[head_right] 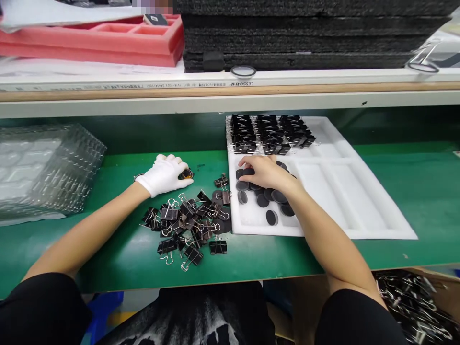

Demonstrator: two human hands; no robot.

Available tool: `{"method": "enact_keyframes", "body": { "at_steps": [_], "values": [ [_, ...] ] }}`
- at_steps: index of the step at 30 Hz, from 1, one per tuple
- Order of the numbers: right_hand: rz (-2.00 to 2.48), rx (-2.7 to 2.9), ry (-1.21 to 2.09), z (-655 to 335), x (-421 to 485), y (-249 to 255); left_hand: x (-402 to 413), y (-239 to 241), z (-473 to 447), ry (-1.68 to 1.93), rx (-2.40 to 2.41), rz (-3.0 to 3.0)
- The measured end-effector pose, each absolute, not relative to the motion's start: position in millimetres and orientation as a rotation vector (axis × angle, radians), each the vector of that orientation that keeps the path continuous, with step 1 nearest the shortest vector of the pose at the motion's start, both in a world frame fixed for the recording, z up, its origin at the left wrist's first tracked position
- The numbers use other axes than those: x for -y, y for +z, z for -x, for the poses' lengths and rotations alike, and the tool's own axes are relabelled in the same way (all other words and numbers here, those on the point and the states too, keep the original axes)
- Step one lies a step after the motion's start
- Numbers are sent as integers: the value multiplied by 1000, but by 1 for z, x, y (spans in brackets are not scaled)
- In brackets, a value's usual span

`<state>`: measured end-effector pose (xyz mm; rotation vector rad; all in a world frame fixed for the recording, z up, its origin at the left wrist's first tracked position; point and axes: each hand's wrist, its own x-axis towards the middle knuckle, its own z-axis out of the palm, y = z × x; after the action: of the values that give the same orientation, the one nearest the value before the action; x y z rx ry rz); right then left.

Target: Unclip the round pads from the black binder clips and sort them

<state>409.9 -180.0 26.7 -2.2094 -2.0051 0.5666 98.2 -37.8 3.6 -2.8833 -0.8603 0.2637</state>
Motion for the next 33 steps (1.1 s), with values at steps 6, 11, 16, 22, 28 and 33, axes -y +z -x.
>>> {"method": "enact_keyframes", "body": {
  "at_steps": [6, 11, 16, 22, 28, 33],
  "values": [
    [1967, 1749, 516, -413, 186, 30, 49, -11, -122, 173, 1129, 2934],
    [1729, 1626, 755, -366, 157, 26, 49, -15, -119, 167, 1230, 2978],
    [1513, 1935, 723, -321, 119, 10, 49, -15, -110, 158, 1188, 3034],
    [1432, 2269, 594, -319, 109, -11, 46, -18, -106, 119, 1180, 3049],
    [1428, 2388, 654, -327, 118, -4, 46, -21, -106, 87, 1187, 3087],
    [1842, 2442, 416, -346, 140, 47, 52, -19, -110, 49, 1315, 3050]
  ]
}}
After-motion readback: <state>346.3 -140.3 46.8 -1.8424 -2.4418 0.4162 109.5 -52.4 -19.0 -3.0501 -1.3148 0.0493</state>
